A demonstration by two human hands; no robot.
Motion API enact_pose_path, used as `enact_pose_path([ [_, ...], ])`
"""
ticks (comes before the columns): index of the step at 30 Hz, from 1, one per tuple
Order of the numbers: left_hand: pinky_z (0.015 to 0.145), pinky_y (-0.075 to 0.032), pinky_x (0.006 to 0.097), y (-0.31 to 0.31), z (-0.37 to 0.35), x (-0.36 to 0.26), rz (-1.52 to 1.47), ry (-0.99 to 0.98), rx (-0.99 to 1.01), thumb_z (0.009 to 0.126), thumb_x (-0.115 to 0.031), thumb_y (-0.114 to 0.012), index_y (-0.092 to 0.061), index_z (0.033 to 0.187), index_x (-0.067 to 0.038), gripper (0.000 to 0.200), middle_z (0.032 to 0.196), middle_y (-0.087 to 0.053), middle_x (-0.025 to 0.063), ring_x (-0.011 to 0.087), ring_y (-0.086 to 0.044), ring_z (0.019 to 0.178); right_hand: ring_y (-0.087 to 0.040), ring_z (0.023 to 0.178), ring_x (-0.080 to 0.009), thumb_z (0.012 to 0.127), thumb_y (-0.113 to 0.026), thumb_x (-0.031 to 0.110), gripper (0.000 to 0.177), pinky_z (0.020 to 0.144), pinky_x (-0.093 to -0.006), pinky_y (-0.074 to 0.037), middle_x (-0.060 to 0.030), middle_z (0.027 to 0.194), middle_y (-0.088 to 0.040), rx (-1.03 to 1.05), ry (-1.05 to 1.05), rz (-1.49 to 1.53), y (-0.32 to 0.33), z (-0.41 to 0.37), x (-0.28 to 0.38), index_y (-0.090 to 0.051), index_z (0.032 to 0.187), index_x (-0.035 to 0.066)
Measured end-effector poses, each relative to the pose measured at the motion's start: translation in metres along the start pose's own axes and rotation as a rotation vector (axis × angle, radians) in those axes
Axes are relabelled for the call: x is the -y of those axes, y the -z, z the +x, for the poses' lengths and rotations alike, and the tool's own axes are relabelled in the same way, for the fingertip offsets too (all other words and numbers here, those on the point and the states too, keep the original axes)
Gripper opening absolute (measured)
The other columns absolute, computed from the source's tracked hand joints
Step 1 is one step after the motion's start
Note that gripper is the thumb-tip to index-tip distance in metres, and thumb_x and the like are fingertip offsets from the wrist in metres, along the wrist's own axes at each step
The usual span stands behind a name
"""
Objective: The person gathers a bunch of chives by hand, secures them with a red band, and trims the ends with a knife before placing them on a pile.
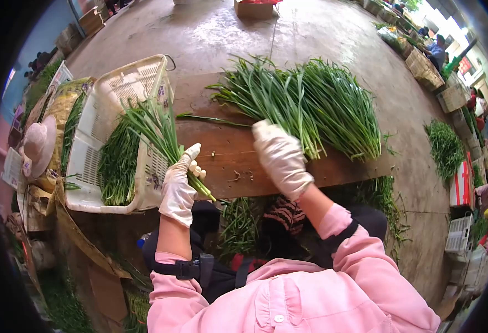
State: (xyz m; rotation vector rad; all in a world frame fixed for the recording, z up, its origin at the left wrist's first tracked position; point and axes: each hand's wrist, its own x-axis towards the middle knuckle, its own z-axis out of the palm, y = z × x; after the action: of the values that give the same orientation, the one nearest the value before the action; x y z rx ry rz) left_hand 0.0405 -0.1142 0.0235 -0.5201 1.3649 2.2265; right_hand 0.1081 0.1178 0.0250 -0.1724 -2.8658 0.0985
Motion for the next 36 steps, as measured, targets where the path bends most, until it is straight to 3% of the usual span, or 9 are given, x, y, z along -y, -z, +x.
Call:
enact_pose_path([
  [2,0.054,-0.043,0.0263,-0.004,0.002,0.002,0.033,-0.003,0.000,0.096,-0.017,-0.076,-0.073,0.124,-0.003,0.032,0.065,-0.044,-0.0088,0.0060,-0.043,0.054,-0.069,0.106,-0.0303,0.092,-0.053,0.008,0.038,0.089,-0.0383,-0.057,-0.0212,0.118,-0.068,-0.361,0.342,0.114,-0.056,-0.018,0.013,-0.058,0.129,-0.002],
  [4,0.051,-0.039,0.0255,-0.003,0.010,0.006,0.040,0.007,0.074,0.095,-0.012,-0.077,-0.075,0.111,-0.003,0.018,0.067,-0.048,-0.0059,0.0075,-0.045,0.057,-0.066,0.115,-0.0392,0.092,-0.052,0.009,0.039,0.098,-0.0472,-0.055,-0.0253,0.129,-0.063,-0.143,0.437,-0.232,-0.042,-0.056,0.053,-0.058,0.128,-0.005],
  [8,0.059,-0.048,0.0303,-0.019,0.019,0.012,0.482,-0.133,-0.114,0.088,-0.028,-0.080,-0.080,0.109,-0.006,0.030,0.077,-0.062,-0.0016,0.0118,-0.054,0.062,-0.069,0.107,-0.0353,0.091,-0.060,0.028,0.029,0.094,-0.0504,-0.055,-0.0182,0.107,-0.072,0.238,0.579,0.720,-0.055,-0.131,0.069,-0.072,0.102,0.004],
  [12,0.082,-0.056,0.0462,0.005,0.114,0.069,0.913,-0.420,-0.345,0.079,-0.037,-0.081,-0.076,0.103,-0.004,0.042,0.100,-0.071,0.0190,0.0343,-0.070,0.090,-0.069,0.062,-0.0304,0.095,-0.060,0.020,0.016,0.055,-0.0422,-0.057,-0.0095,0.068,-0.067,0.205,0.183,0.296,0.030,-0.103,0.023,-0.066,0.083,0.011],
  [16,0.098,-0.053,0.0523,-0.060,0.040,0.057,1.428,-0.446,-0.523,0.077,-0.051,-0.084,-0.063,0.129,-0.002,0.074,0.137,-0.057,0.0224,0.0425,-0.061,0.121,-0.066,0.057,-0.0315,0.097,-0.065,0.024,0.021,0.052,-0.0436,-0.052,-0.0091,0.063,-0.064,-0.123,-0.230,0.499,0.031,-0.101,-0.036,-0.070,0.081,0.011],
  [17,0.101,-0.051,0.0518,-0.060,0.039,0.059,1.443,-0.456,-0.521,0.077,-0.053,-0.084,-0.057,0.137,-0.002,0.083,0.139,-0.056,0.0225,0.0425,-0.059,0.123,-0.064,0.057,-0.0315,0.099,-0.063,0.037,0.035,0.060,-0.0415,-0.053,-0.0057,0.060,-0.065,-0.209,-0.083,0.023,0.011,-0.102,-0.050,-0.071,0.079,0.010],
  [22,0.108,-0.047,0.0511,-0.056,0.037,0.053,1.465,-0.511,-0.532,0.075,-0.058,-0.085,-0.042,0.153,-0.002,0.106,0.146,-0.052,0.0277,0.0457,-0.056,0.128,-0.063,0.055,-0.0371,0.099,-0.056,0.057,0.064,0.055,-0.0502,-0.047,-0.0148,0.058,-0.063,0.006,-0.291,0.078,-0.005,-0.079,-0.052,-0.068,0.059,0.008],
  [27,0.113,-0.043,0.0459,-0.061,0.008,0.050,1.366,-1.160,-0.282,0.087,-0.021,-0.081,-0.055,0.145,0.001,0.067,0.136,-0.062,0.0241,0.0385,-0.055,0.130,-0.068,0.065,-0.0322,0.104,-0.049,0.044,0.055,0.066,-0.0457,-0.051,-0.0069,0.058,-0.066,0.159,-0.231,0.352,-0.022,-0.081,-0.053,-0.068,0.066,0.010],
  [36,0.097,-0.052,0.0300,-0.086,0.016,0.075,0.776,-0.059,0.171,0.100,-0.023,-0.070,-0.067,0.133,-0.010,0.036,0.121,-0.073,0.0038,0.0179,-0.068,0.105,-0.070,0.059,-0.0262,0.107,-0.048,0.043,0.044,0.065,-0.0408,-0.056,-0.0017,0.055,-0.067,0.227,-0.340,0.467,0.044,-0.061,-0.055,-0.068,0.085,0.011],
])
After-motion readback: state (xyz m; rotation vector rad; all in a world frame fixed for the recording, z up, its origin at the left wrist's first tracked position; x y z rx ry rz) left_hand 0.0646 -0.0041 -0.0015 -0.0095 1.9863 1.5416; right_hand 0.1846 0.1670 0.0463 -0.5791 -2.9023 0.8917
